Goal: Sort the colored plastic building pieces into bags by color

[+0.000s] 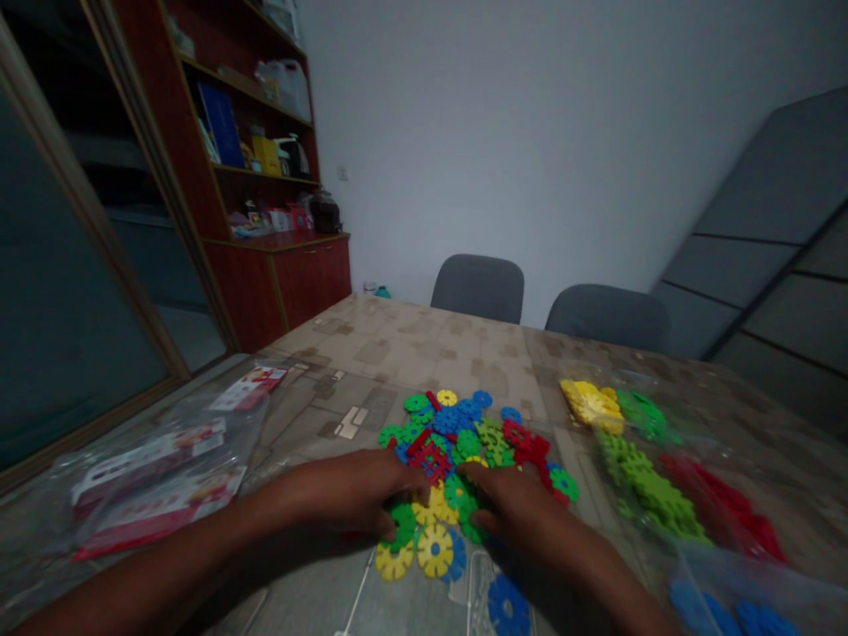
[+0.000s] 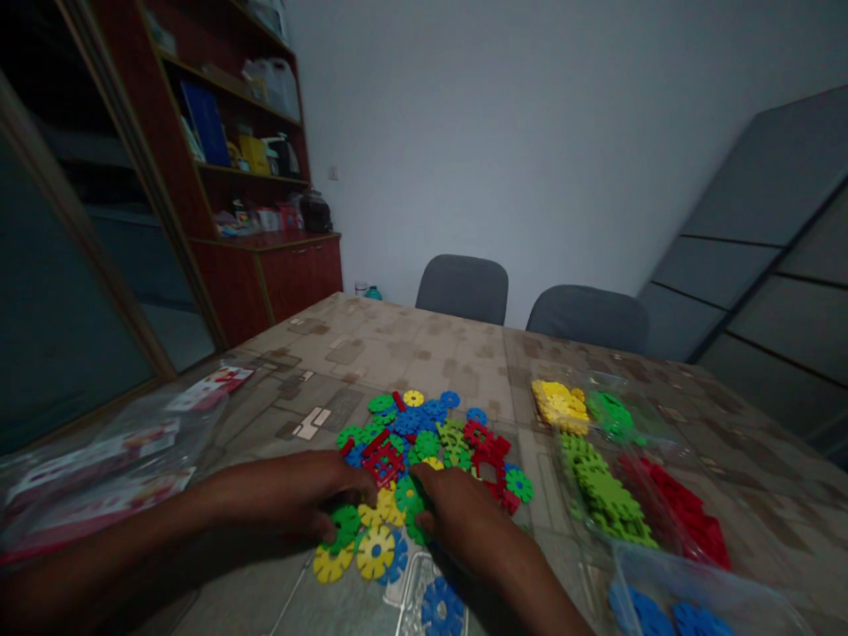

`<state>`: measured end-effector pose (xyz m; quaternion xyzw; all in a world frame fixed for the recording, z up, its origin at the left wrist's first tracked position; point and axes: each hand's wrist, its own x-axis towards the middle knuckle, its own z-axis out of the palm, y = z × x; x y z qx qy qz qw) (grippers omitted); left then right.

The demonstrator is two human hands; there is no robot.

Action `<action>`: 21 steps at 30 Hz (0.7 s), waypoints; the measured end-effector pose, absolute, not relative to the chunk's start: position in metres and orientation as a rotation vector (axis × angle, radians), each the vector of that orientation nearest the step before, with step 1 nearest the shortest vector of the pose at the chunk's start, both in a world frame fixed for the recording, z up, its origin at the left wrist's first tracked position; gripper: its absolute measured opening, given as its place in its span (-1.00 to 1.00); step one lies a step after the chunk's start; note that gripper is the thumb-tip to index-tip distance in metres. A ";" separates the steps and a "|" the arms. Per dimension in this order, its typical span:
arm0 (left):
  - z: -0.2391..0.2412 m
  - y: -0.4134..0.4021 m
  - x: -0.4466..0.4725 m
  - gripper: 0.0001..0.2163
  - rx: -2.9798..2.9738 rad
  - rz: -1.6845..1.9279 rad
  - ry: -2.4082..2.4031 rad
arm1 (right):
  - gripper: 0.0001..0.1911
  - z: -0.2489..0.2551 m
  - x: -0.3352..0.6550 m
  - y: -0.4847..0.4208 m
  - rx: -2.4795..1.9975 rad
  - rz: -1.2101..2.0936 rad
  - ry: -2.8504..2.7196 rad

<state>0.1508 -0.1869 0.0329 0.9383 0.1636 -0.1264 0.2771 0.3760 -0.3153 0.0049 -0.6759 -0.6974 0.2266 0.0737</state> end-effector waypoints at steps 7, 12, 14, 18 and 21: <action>0.036 -0.181 0.150 -0.70 2.558 -0.385 0.409 | -0.61 -0.002 0.371 -0.316 -2.077 0.649 -2.042; 0.035 -0.190 0.154 -0.67 2.479 -0.363 0.325 | -0.78 -0.001 0.372 -0.316 -2.044 0.650 -1.995; 0.032 -0.192 0.155 -0.62 2.451 -0.329 0.303 | -0.81 0.002 0.373 -0.315 -2.038 0.660 -1.982; 0.026 -0.193 0.157 -0.63 2.416 -0.301 0.347 | -0.85 0.019 0.380 -0.315 -2.010 0.651 -1.954; 0.025 -0.193 0.158 -0.67 2.387 -0.221 0.381 | -0.87 0.043 0.392 -0.321 -1.943 0.528 -1.891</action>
